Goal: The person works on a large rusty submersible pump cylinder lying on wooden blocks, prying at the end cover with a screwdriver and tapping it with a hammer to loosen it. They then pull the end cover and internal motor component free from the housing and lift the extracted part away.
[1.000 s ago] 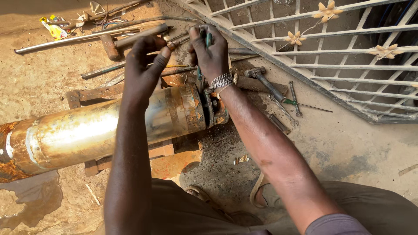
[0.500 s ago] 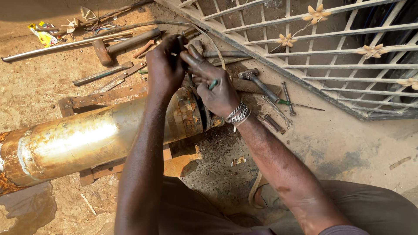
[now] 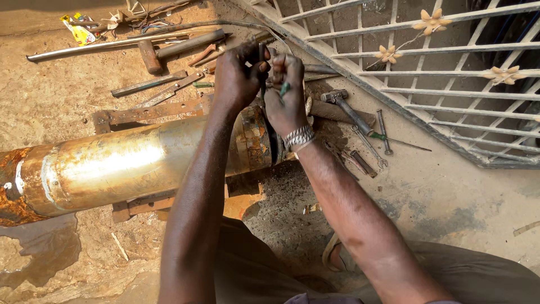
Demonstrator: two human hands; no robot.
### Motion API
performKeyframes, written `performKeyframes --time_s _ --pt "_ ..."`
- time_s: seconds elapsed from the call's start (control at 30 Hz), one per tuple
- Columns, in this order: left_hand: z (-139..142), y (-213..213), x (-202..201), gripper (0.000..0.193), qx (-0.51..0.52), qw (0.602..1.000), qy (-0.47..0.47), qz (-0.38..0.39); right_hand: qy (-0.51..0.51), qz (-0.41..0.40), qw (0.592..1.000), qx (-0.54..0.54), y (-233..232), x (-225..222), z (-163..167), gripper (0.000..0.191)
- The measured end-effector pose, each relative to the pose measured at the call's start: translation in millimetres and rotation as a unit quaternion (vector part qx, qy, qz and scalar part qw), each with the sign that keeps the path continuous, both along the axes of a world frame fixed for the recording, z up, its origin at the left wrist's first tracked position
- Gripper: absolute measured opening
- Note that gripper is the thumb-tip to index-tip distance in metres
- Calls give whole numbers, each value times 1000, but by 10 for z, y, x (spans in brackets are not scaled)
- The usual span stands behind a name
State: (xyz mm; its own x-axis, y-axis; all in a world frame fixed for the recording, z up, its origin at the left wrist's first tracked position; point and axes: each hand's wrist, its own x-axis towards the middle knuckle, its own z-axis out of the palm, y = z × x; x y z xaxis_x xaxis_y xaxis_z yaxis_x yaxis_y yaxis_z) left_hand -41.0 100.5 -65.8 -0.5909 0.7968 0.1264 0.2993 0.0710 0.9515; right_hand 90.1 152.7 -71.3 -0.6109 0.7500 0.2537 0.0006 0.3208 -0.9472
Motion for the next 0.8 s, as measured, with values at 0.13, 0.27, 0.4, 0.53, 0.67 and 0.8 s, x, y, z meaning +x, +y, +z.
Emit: performKeyframes --time_s 0.13,0.27,0.4,0.53,0.67,0.8 --pt "251 -207 33 26 33 992 118 -19 17 76 989 -124 236 -154 72 76" --pt "489 -395 4 58 -33 995 77 48 -7 79 983 -165 216 -217 -54 21" --pt "476 -424 -21 100 17 997 47 -56 -18 -28 991 129 126 -243 -224 25" --pt "273 -424 -31 137 34 947 -154 -278 100 98 988 -62 94 -42 -223 31" --pt "133 -421 -54 154 -22 956 32 -291 46 123 989 61 152 24 -121 32" --pt "35 -239 -23 146 93 953 -135 -255 29 -29 968 -247 369 -388 -110 33"
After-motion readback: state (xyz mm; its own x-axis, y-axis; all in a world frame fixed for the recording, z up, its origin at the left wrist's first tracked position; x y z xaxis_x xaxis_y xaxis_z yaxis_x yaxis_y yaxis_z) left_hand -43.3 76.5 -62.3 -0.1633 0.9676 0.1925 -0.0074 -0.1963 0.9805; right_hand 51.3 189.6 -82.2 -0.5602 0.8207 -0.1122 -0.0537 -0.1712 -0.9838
